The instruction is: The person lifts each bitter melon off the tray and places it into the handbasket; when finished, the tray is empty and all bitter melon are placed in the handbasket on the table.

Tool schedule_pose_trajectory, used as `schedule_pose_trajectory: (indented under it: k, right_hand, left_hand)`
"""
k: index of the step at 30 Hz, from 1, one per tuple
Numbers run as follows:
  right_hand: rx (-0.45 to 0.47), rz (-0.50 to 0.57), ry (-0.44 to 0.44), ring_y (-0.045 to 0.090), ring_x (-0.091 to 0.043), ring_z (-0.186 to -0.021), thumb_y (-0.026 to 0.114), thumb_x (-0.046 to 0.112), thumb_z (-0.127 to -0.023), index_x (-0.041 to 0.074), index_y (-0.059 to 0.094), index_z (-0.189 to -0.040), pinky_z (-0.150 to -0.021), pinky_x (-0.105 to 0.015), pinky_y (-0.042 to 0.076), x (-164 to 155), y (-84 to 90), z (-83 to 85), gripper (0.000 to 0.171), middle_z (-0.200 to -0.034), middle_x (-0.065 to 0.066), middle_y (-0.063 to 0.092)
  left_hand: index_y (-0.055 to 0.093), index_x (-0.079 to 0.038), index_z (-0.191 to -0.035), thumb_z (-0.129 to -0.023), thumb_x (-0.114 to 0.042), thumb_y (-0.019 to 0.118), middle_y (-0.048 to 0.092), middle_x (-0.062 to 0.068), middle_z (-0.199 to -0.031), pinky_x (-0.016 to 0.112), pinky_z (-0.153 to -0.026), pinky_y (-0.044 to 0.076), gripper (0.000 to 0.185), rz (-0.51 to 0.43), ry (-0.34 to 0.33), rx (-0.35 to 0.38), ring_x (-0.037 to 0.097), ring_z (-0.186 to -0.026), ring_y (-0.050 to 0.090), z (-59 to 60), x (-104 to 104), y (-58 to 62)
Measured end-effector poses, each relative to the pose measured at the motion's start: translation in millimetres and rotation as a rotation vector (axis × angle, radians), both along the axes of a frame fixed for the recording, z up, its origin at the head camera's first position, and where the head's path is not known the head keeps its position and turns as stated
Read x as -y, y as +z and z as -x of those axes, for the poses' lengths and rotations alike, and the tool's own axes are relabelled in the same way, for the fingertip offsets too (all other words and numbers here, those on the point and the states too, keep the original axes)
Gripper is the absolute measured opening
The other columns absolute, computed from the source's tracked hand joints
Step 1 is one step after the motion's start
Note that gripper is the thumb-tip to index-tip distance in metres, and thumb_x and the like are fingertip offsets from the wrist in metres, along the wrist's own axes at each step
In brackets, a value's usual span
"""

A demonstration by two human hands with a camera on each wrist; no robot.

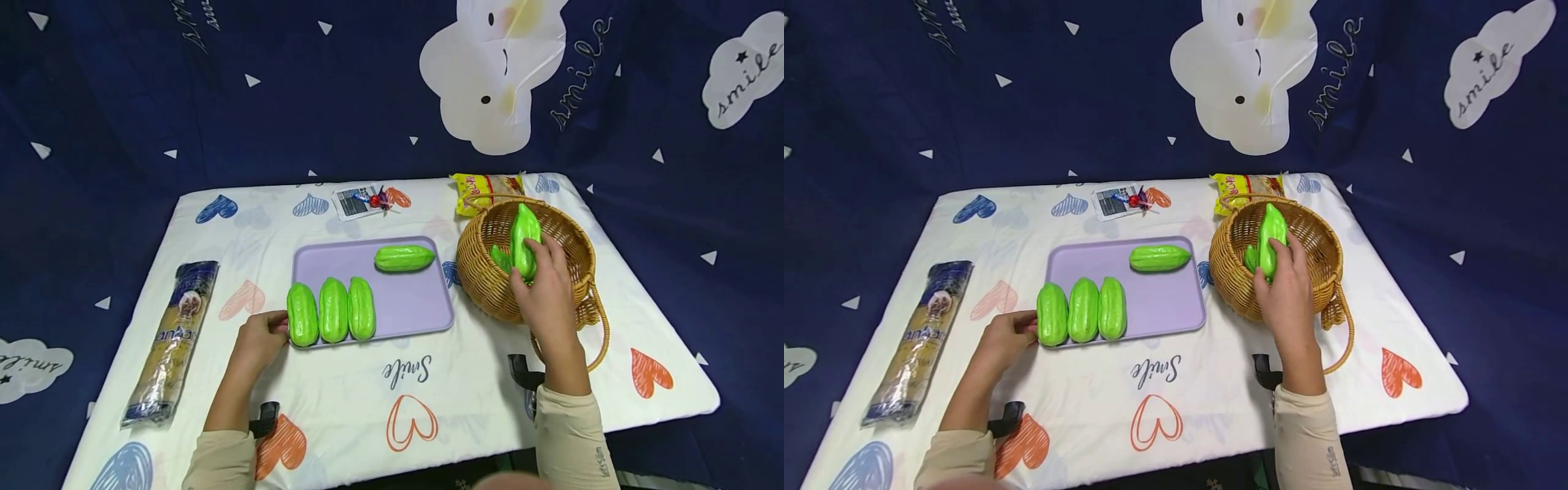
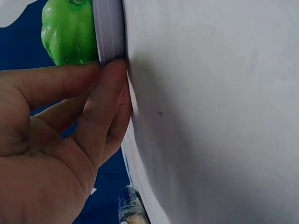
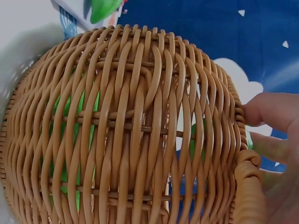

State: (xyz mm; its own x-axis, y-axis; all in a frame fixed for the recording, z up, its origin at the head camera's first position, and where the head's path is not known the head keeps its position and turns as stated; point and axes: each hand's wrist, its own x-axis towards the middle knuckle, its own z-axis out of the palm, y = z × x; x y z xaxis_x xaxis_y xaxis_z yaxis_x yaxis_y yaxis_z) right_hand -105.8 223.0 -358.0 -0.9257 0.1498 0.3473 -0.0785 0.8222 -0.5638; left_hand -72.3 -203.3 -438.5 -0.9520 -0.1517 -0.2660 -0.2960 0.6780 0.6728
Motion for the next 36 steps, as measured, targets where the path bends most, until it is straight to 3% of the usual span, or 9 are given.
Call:
schedule_pose_trajectory:
  k: [19,24,30,36]
  right_hand:
    - [0.0,0.0,-0.006,0.037,-0.042,-0.135,0.064,0.011,-0.089,0.004,0.049,-0.139,-0.103,-0.061,0.034,-1,-3.2,0.0,0.053,-0.152,-0.016,0.034]
    - [-0.07,-0.022,0.006,0.039,-0.041,-0.134,0.064,0.007,-0.088,0.002,0.053,-0.135,-0.102,-0.059,0.036,7,-0.9,-2.8,0.048,-0.148,-0.019,0.039]
    - [-0.228,-0.026,0.172,0.045,-0.037,-0.129,0.064,0.002,-0.086,-0.002,0.059,-0.125,-0.103,-0.053,0.038,44,1.2,-7.5,0.04,-0.139,-0.02,0.048]
    - [-0.141,-0.095,0.402,0.051,-0.033,-0.124,0.065,0.011,-0.087,0.003,0.06,-0.126,-0.097,-0.05,0.045,90,-18.1,-7.7,0.04,-0.136,-0.016,0.052]
  left_hand:
    - [0.057,0.008,-0.129,-0.09,-0.002,0.056,0.067,0.022,-0.108,0.047,-0.086,0.044,0.041,-0.021,-0.001,-0.001,0.034,-0.101,0.06,0.2,0,-1.1]
    - [0.057,0.008,-0.129,-0.09,-0.002,0.056,0.067,0.022,-0.109,0.047,-0.088,0.044,0.04,-0.023,0.001,0.0,0.034,-0.102,0.06,-0.3,0,-0.3]
    - [0.058,0.006,-0.129,-0.09,-0.003,0.055,0.067,0.022,-0.112,0.049,-0.091,0.043,0.04,-0.009,-0.003,-0.006,0.036,-0.106,0.058,-0.9,0,1.0]
    - [0.059,0.005,-0.128,-0.09,-0.002,0.055,0.068,0.021,-0.111,0.048,-0.092,0.043,0.04,-0.011,0.004,-0.018,0.035,-0.106,0.059,-1.3,0,-1.5]
